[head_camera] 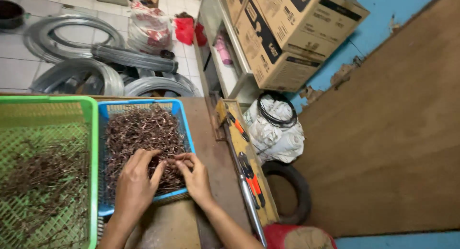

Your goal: The person repeatedly picks copper wire pieces from a green basket, places them into a metal bending jig on a wooden table, and uses a long-handled lever tool to bend each piece. The finished pieces are placed into a blue basket. The process is repeated continuously throughout the clip.

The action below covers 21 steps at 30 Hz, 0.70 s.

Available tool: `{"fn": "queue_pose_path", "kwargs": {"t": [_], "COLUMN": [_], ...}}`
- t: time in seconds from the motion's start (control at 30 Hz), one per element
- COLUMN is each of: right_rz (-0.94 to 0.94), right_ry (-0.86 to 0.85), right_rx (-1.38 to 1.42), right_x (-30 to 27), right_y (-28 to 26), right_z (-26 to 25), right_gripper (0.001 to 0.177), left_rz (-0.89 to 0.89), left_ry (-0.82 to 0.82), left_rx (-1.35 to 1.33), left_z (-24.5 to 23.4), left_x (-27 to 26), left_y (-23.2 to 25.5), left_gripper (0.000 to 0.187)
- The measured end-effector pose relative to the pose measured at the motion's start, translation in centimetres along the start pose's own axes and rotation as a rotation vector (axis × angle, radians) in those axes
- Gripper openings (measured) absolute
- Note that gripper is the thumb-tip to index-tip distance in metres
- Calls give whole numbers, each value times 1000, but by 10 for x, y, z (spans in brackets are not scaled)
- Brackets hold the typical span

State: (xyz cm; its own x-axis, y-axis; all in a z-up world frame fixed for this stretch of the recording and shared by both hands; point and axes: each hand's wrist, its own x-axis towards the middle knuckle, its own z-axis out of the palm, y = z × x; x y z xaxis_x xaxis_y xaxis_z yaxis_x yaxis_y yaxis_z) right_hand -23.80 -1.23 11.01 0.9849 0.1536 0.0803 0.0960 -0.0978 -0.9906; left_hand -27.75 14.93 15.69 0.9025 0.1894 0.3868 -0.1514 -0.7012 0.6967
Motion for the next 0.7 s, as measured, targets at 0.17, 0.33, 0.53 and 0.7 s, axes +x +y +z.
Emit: {"fn": "queue_pose_path", "kwargs": {"t": [0.17, 0.33, 0.53, 0.7], "right_rz": [32, 38, 117, 106], "right_ry": [42, 103, 266, 231], "right_rx": [289, 406, 549, 614], "right_x": [5, 5, 0, 2], "right_y": [31, 53, 71, 50], "right_z": [-29, -51, -74, -91], "right_gripper": [15, 11, 29, 18], "left_rz": [28, 34, 105, 107], "left_ry": [-49, -153, -131, -195], "left_rx": [-50, -79, -116, -122], "left_z": [35, 70, 102, 125], "left_x": [-8, -6, 0, 6], "left_y": [12, 29, 48, 56], "left_gripper": [23, 21, 14, 18]}}
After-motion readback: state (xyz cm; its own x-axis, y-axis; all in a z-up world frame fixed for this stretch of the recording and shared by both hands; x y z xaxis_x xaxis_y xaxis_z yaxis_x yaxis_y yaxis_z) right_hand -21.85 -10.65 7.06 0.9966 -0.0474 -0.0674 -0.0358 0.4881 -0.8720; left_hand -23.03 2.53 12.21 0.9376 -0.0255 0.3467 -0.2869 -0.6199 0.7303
